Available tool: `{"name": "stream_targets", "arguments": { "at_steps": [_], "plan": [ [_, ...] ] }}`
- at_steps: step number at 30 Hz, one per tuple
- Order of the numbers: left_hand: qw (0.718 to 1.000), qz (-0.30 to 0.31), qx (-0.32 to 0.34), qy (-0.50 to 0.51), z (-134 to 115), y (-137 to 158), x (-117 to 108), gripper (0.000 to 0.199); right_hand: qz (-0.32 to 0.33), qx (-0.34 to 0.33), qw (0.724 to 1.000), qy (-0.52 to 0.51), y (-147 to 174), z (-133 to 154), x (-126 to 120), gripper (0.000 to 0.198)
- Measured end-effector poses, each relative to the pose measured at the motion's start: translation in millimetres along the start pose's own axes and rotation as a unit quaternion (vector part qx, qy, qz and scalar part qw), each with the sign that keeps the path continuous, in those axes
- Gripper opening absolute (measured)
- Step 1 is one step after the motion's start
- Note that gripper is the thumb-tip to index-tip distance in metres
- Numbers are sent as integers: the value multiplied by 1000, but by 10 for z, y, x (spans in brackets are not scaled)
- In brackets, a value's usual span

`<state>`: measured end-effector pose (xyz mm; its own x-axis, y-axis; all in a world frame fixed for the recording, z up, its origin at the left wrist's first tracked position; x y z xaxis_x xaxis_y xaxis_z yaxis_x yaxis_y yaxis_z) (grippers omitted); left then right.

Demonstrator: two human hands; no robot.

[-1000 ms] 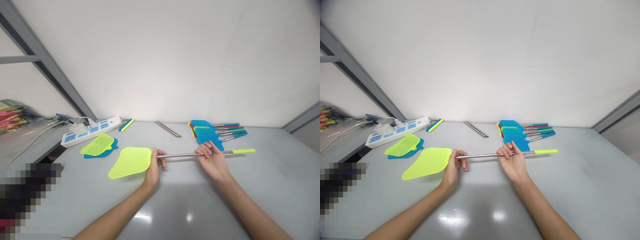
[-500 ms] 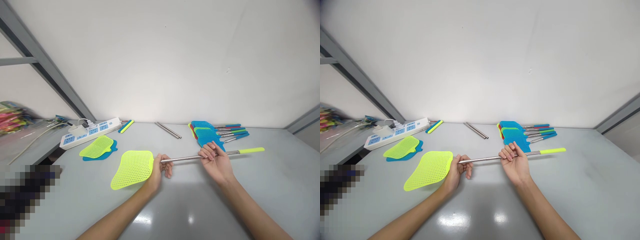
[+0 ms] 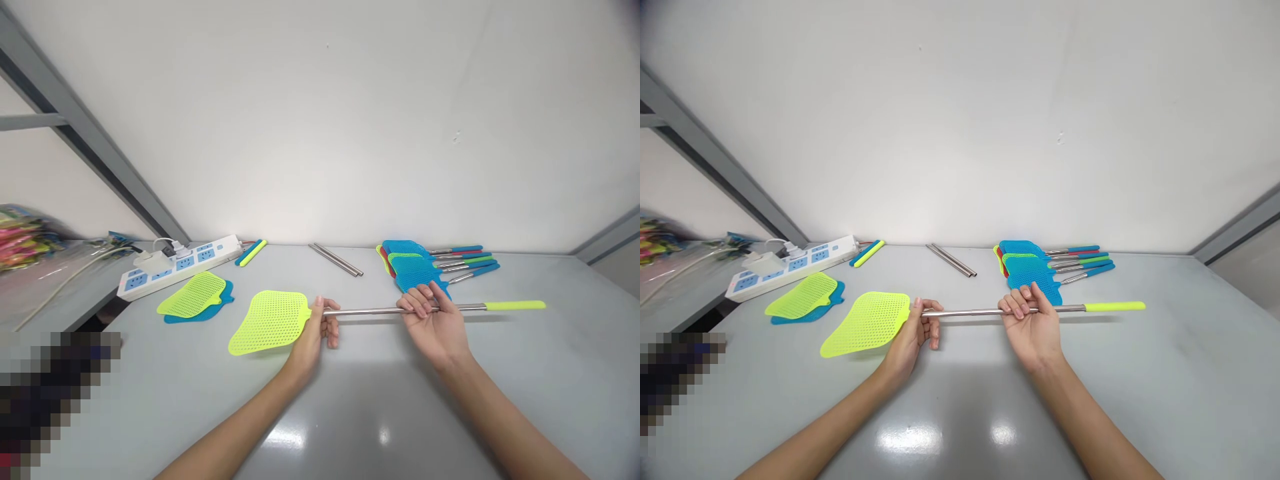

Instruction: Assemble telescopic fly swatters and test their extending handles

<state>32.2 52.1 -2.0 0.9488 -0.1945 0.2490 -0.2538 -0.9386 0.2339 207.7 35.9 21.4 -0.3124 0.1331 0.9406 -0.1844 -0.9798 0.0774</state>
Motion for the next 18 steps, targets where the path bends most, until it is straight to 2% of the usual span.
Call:
{"name": "stream_targets", "arguments": {
  "at_steps": [5,11,16,18],
  "plan": [
    [1000,7,18,-22,-44,26,29,30,9,2,1000,-18,-26,69,15,23],
    [999,1,27,16,-51,31,28,27,23,-25,999,9,-82,205,-14,23],
    [998,27,-9,48,25,6,17,34,32,-53,998,11,-121,329,-28,22],
    [996,22,-24,81,29,0,-8,30,34,-65,997,18,-130,373,-32,22]
  ]
}}
Point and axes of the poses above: each hand's wrist, its own y-axis away from the middle knuckle, its own x-axis out of the palm, z = x × y, the point moved 8 cm from there along -y, towards the middle knuckle, and after that the axes turned 6 degrees about -x, right-handed, at the moved point
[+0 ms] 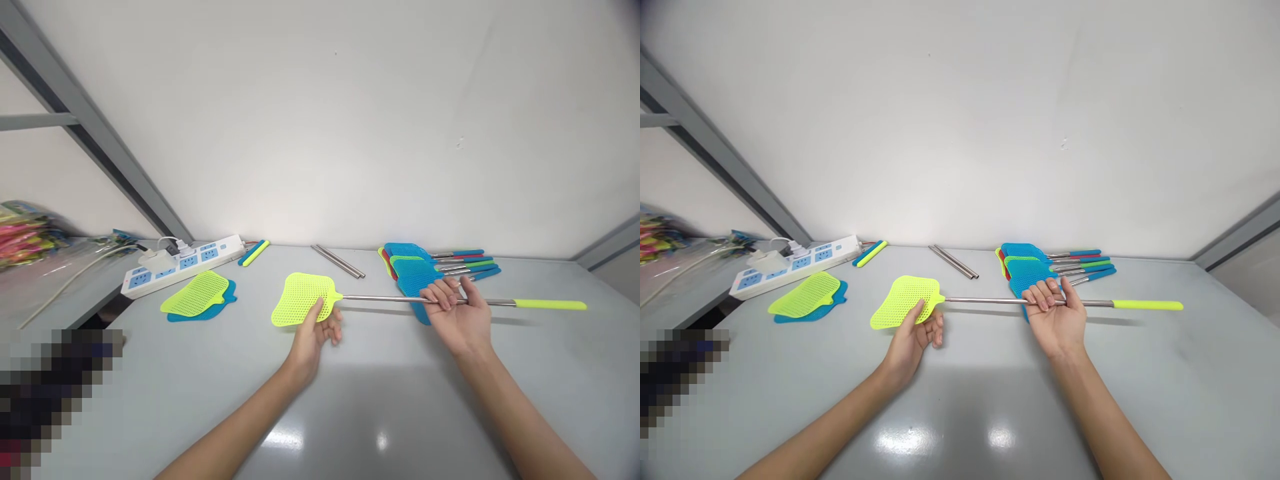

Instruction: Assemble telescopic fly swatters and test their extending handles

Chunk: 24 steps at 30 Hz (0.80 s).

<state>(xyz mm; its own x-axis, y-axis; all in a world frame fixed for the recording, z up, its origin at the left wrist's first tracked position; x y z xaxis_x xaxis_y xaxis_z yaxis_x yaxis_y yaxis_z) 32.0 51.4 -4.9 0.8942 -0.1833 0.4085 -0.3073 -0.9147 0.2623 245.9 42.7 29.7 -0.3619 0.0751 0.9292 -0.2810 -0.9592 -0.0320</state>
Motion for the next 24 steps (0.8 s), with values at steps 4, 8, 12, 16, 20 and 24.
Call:
{"name": "stream_targets", "arguments": {
  "at_steps": [4,8,12,16,20,24],
  "plan": [
    [999,13,3,47,-66,10,17,30,0,-5,1000,1,-3,25,-9,21],
    [998,23,5,52,-95,25,51,33,-4,3,1000,-9,4,1,-24,21],
    [998,17,1,52,-87,26,48,30,-18,16,1000,-8,1,-42,-72,22],
    [998,9,2,57,-86,19,24,27,-27,23,999,-9,-2,-73,-106,22],
    [998,9,-1,58,-85,15,18,29,-33,22,999,-10,-2,-82,-123,21],
    [999,14,6,49,-89,9,21,30,-39,28,999,-16,-2,-98,-146,20]
  ]
}}
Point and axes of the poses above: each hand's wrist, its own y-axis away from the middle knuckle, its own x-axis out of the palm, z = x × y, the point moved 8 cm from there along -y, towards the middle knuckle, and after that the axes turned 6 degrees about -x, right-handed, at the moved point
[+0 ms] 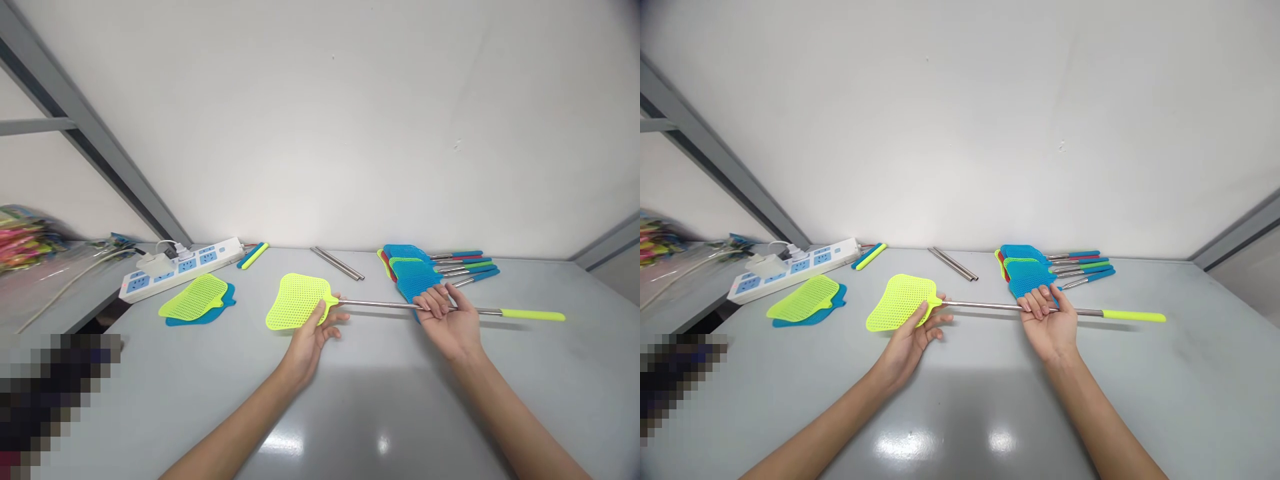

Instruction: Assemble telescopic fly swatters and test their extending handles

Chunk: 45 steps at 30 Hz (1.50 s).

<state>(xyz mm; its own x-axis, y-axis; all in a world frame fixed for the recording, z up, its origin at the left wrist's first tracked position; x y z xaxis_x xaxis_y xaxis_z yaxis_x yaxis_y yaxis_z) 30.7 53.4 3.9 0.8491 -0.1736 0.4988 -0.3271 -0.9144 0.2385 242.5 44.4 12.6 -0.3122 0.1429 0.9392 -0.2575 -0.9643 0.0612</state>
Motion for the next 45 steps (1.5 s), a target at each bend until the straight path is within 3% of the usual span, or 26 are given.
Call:
{"name": "stream_targets", "arguments": {
  "at_steps": [23,36,45],
  "plan": [
    [999,-48,6,-15,14,-24,-97,26,-56,24,998,-22,-33,-113,-156,19],
    [993,-91,59,52,14,-62,-211,21,-59,32,997,-24,-20,-158,-133,18],
    [993,-98,29,66,49,-77,-241,19,-55,31,998,-20,-8,-172,-138,17]
  ]
}}
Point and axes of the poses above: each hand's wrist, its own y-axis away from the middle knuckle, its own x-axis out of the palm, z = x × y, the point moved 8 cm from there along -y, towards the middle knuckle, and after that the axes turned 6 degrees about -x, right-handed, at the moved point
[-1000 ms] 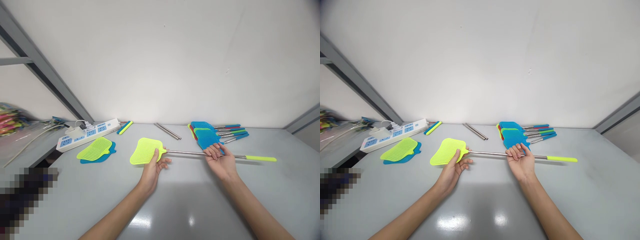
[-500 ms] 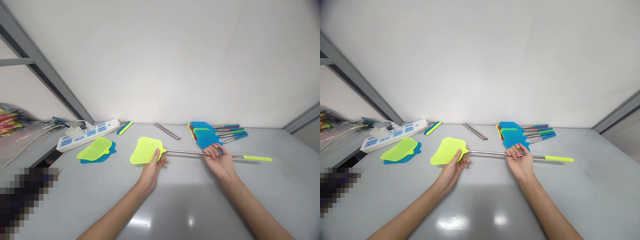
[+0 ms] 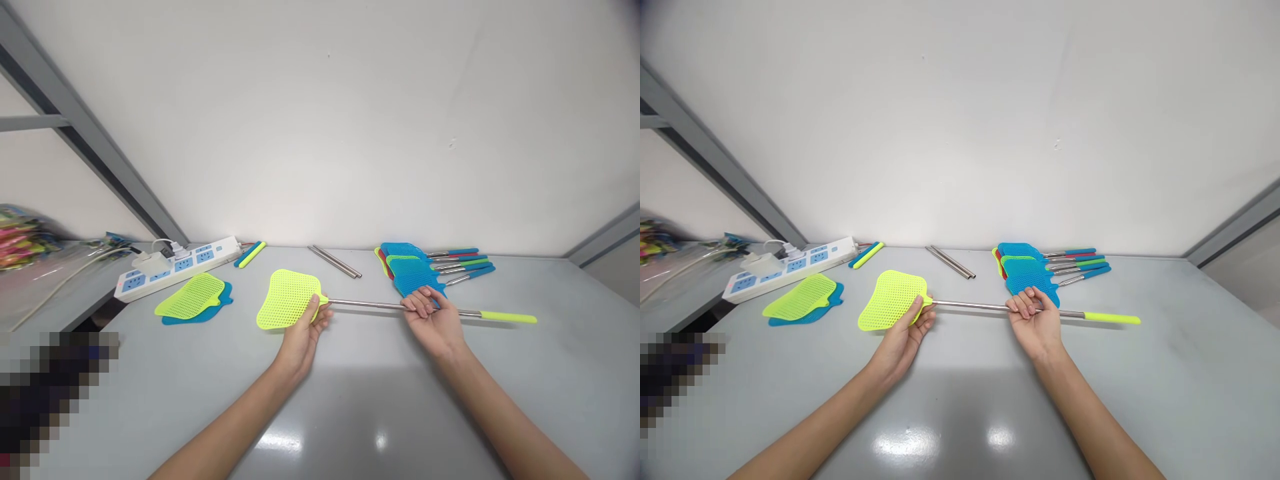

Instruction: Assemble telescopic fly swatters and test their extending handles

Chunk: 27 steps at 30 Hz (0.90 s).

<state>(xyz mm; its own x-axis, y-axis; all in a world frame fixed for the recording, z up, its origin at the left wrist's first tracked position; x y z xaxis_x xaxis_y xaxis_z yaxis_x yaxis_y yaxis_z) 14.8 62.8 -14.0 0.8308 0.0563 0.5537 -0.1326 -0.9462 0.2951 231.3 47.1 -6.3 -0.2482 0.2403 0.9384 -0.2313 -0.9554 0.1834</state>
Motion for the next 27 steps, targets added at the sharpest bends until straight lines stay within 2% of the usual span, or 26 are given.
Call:
{"name": "stream_targets", "arguments": {
  "at_steps": [7,13,16,20,27],
  "plan": [
    [999,37,-15,-12,34,9,56,21,-32,-38,999,10,21,36,-41,17],
    [999,43,2,-22,33,67,90,26,-91,-92,992,9,69,70,-159,21],
    [999,46,10,-26,22,85,100,20,-113,-111,987,11,108,64,-191,22],
    [999,47,2,-21,32,81,98,14,-109,-131,985,19,155,54,-173,22],
    [999,39,1,-19,44,64,57,16,-100,-151,982,52,164,31,-238,24]
  ]
}}
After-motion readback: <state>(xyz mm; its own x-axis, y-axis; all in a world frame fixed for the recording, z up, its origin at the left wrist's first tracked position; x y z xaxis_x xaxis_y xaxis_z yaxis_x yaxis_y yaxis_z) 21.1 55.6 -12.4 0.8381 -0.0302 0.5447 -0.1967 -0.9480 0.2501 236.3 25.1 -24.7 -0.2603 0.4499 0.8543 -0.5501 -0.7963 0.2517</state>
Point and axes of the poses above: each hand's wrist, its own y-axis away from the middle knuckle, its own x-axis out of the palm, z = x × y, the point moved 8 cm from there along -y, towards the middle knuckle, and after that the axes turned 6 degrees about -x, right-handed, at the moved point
